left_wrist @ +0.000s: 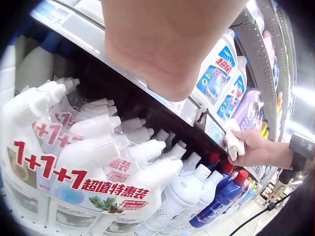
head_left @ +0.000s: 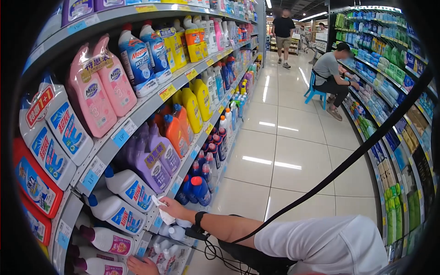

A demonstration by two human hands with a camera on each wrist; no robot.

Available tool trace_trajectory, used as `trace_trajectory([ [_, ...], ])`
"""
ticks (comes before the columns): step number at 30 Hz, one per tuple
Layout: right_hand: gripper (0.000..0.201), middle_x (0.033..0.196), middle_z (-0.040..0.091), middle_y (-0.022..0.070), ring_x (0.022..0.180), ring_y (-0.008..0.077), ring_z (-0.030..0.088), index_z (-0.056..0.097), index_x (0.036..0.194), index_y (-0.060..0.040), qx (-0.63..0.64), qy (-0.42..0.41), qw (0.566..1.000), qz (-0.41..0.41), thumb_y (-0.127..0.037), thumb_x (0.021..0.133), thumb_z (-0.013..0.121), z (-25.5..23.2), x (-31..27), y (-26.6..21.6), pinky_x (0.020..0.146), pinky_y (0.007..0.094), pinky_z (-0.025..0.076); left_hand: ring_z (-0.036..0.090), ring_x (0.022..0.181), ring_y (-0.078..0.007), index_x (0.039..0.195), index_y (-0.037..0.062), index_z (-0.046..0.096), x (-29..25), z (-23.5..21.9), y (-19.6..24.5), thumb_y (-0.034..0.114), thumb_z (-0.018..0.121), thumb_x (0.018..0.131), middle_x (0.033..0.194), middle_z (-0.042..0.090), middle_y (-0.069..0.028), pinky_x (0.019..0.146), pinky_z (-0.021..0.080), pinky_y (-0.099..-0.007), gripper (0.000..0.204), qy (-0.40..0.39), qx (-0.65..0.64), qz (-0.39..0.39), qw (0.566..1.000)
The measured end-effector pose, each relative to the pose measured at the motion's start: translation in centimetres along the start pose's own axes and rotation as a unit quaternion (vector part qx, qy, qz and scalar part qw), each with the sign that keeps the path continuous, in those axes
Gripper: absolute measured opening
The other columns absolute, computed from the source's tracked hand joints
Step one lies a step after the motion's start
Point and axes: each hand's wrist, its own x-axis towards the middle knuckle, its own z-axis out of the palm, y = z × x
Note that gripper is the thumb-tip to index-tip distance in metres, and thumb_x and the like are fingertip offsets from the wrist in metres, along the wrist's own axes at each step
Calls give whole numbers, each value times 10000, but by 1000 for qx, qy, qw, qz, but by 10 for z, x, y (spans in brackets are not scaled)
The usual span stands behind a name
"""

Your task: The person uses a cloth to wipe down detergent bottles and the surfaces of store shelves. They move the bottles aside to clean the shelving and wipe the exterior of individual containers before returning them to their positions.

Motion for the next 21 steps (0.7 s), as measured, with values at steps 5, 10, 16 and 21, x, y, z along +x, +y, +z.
trace_trajectory([
  [5,257,924,594,40,817,99,566,515,1137,-27,77,-20,995,-53,-152,916,554,-1,2,9,703,267,469,455,1108,-419,1148,-6,487,-3,16,-1,340,571,797,1110,499,-219,972,322,-564,500,54,28,7,998],
  [10,257,936,596,36,820,98,564,520,1144,-25,53,-11,998,-33,-153,922,545,-2,-5,-3,712,269,470,448,1094,-453,1123,-18,493,1,3,-3,317,584,793,1087,495,-237,956,334,-565,479,35,-52,3,998],
  [16,264,927,608,54,807,121,576,546,1110,-15,110,-3,994,-26,-173,899,570,-1,-4,-2,708,292,474,480,987,-437,1065,-29,495,0,41,-20,312,598,780,1007,501,-237,859,380,-545,457,171,29,117,978],
  [21,294,923,616,58,798,129,578,549,1120,-14,89,-10,995,-37,-189,887,585,-5,0,7,701,293,474,481,830,-386,861,19,486,4,-17,4,278,610,738,894,492,-204,711,393,-503,313,122,-55,66,989],
])
